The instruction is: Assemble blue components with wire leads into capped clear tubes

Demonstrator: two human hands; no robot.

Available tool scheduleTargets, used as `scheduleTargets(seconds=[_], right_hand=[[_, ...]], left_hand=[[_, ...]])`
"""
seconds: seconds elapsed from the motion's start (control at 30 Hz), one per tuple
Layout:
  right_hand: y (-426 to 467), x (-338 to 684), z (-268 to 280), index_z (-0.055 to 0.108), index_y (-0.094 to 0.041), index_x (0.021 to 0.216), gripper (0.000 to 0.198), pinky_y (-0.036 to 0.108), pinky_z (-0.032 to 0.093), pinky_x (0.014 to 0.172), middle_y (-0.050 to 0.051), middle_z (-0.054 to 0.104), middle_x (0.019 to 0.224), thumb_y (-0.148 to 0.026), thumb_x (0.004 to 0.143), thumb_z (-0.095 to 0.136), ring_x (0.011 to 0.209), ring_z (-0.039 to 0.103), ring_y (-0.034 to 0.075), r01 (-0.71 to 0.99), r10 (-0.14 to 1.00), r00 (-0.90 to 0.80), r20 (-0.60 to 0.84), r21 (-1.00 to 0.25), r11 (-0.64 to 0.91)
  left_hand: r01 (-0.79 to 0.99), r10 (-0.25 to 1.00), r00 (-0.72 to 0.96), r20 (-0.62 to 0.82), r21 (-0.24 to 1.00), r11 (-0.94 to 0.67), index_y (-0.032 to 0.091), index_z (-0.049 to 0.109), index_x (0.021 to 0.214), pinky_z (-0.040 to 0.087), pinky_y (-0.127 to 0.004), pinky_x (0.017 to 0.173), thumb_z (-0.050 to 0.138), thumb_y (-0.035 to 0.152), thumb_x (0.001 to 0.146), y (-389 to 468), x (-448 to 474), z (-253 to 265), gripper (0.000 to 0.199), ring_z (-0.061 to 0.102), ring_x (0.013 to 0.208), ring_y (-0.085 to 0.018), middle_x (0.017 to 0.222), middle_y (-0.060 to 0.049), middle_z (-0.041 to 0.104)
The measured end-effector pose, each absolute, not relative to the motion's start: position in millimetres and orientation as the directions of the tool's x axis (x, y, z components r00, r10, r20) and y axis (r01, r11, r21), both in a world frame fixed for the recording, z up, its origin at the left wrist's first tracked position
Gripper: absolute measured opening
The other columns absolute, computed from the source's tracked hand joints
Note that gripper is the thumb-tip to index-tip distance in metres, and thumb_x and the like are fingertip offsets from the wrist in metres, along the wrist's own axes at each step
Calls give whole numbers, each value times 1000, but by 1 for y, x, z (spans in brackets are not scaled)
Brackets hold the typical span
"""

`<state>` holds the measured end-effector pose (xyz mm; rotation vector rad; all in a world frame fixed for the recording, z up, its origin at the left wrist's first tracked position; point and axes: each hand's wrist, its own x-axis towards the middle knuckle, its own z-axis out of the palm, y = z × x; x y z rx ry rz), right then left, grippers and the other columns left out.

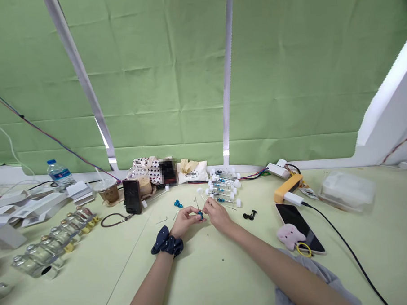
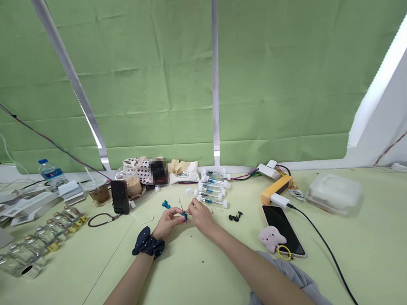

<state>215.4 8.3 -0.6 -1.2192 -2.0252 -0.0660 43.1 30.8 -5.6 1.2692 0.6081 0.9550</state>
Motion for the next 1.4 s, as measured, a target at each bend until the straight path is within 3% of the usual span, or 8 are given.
scheduleTargets(seconds=[0.3, 0.57, 0.73, 0.83, 1.03, 1.4], right_hand=[[9, 214, 0, 43, -18, 74, 18, 24, 43, 61, 2, 43, 85, -8, 85, 34, 74, 53, 12, 584, 770, -285, 572, -534, 612], [2, 212, 7, 42, -19, 90, 12, 29, 45, 70, 6, 43, 97, -11, 87, 33, 77, 49, 14, 559, 755, -311, 578, -531, 637], [2, 213, 6, 43, -19, 88, 14, 30, 46, 71, 10, 39, 111, -10, 86, 33, 80, 51, 14, 549, 746, -303, 594, -531, 646], [3, 213, 4, 45, -19, 88, 15, 31, 45, 72, 10, 38, 115, -9, 86, 34, 80, 51, 14, 565, 729, -284, 622, -506, 652], [6, 214, 0, 53, -19, 77, 11, 38, 38, 84, 9, 43, 116, -13, 83, 45, 102, 43, 23, 735, 689, -225, 689, -344, 585], [7, 213, 1, 55, -18, 74, 15, 37, 35, 78, 8, 51, 106, -17, 86, 46, 97, 44, 23, 813, 695, -250, 674, -245, 529]], left_hand=[[-255, 855, 504, 118, 967, 17, 12, 56, 77, 53, -34, 73, 77, 26, 60, 31, 43, -5, 30, 68, 72, -20, 85, -6, 69], [-263, 872, 470, 140, 965, -14, 12, 56, 80, 53, -34, 75, 76, 26, 62, 34, 41, -8, 30, 68, 70, -19, 80, -5, 69], [-257, 871, 473, 130, 966, -5, 12, 57, 79, 53, -35, 75, 76, 27, 61, 33, 42, -6, 31, 68, 70, -19, 82, -6, 69], [-259, 871, 476, 123, 966, 5, 12, 57, 78, 53, -35, 75, 77, 26, 60, 32, 42, -5, 31, 68, 69, -19, 82, -6, 70], [-269, 856, 501, 130, 963, 11, 12, 56, 79, 52, -36, 76, 76, 25, 61, 31, 43, -5, 30, 68, 72, -21, 83, -6, 70], [-266, 846, 516, 132, 964, 12, 13, 56, 79, 52, -37, 77, 76, 23, 62, 31, 43, -6, 28, 68, 72, -21, 84, -6, 70]])
